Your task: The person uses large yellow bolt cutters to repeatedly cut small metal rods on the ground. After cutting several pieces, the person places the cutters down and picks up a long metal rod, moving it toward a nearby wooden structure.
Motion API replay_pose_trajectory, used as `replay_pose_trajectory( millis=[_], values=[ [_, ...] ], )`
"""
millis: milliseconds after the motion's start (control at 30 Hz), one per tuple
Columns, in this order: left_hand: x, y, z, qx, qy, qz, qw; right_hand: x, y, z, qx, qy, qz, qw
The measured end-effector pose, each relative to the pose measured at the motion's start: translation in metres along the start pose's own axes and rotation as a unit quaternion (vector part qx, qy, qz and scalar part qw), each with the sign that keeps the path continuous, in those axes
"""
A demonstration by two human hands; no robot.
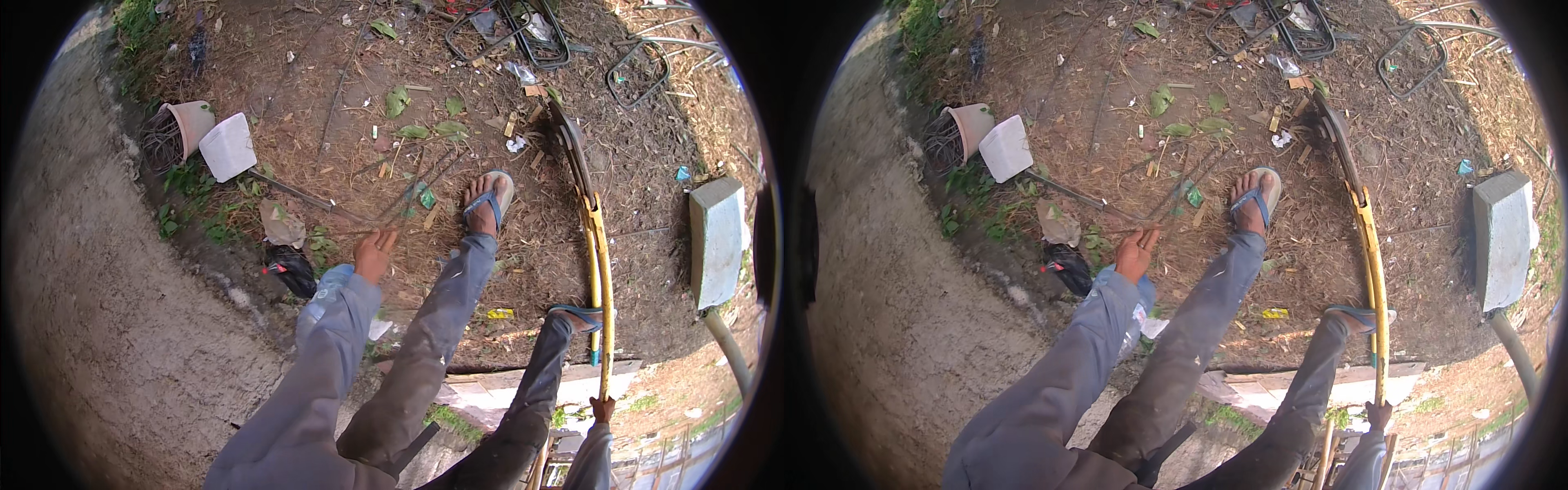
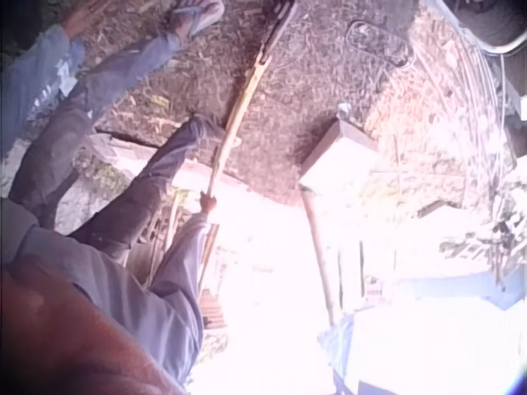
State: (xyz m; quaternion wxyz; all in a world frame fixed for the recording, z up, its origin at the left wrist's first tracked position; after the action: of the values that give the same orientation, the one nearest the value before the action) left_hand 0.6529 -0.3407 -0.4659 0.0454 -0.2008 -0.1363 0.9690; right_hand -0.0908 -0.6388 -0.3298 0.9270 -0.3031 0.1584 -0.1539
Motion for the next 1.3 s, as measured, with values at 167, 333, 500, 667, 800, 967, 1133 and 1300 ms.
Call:
replay_pose_trajectory(
  millis=[167,333,500,667,800,967,1133,1300],
  values=[
    [0.003,0.066,0.001,-0.008,-0.017,0.128,0.992,0.004,-0.007,-0.001,0.069,0.064,0.027,0.995],
    [-0.028,0.095,-0.038,0.011,0.041,-0.253,0.966,0.01,-0.014,0.005,0.06,0.066,0.01,0.996],
    [-0.125,0.121,-0.129,-0.198,0.377,-0.591,0.685,0.001,-0.015,0.007,0.025,0.033,0.013,0.999],
    [-0.214,0.149,-0.18,-0.191,0.415,-0.653,0.604,0.01,-0.017,0.011,0.045,0.108,-0.002,0.993],
    [-0.238,0.165,-0.199,-0.141,0.361,-0.71,0.588,0.018,-0.018,0.017,0.014,0.111,0.095,0.989],
    [-0.251,0.165,-0.212,-0.153,0.38,-0.714,0.568,0.001,-0.018,0.013,0.015,0.106,0.096,0.99],
    [-0.247,0.171,-0.198,-0.137,0.399,-0.766,0.486,-0.031,-0.01,0.003,0.011,0.082,0.074,0.994],
    [-0.235,0.182,-0.132,0.017,0.36,-0.749,0.557,-0.057,-0.002,-0.003,-0.013,0.041,0.061,0.997]
  ],
)
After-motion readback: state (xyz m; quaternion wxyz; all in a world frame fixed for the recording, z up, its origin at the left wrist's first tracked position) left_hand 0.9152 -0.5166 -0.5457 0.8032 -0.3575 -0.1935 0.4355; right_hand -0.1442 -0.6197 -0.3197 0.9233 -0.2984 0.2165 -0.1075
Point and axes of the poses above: each hand's wrist, its own z-axis away from the middle knuckle, its own y-axis out of the palm, x = y × z, the point moved 1 cm from there along -z, towards the middle knuckle, and after that the axes turned 14 degrees about -z, right-handed, at the moved point
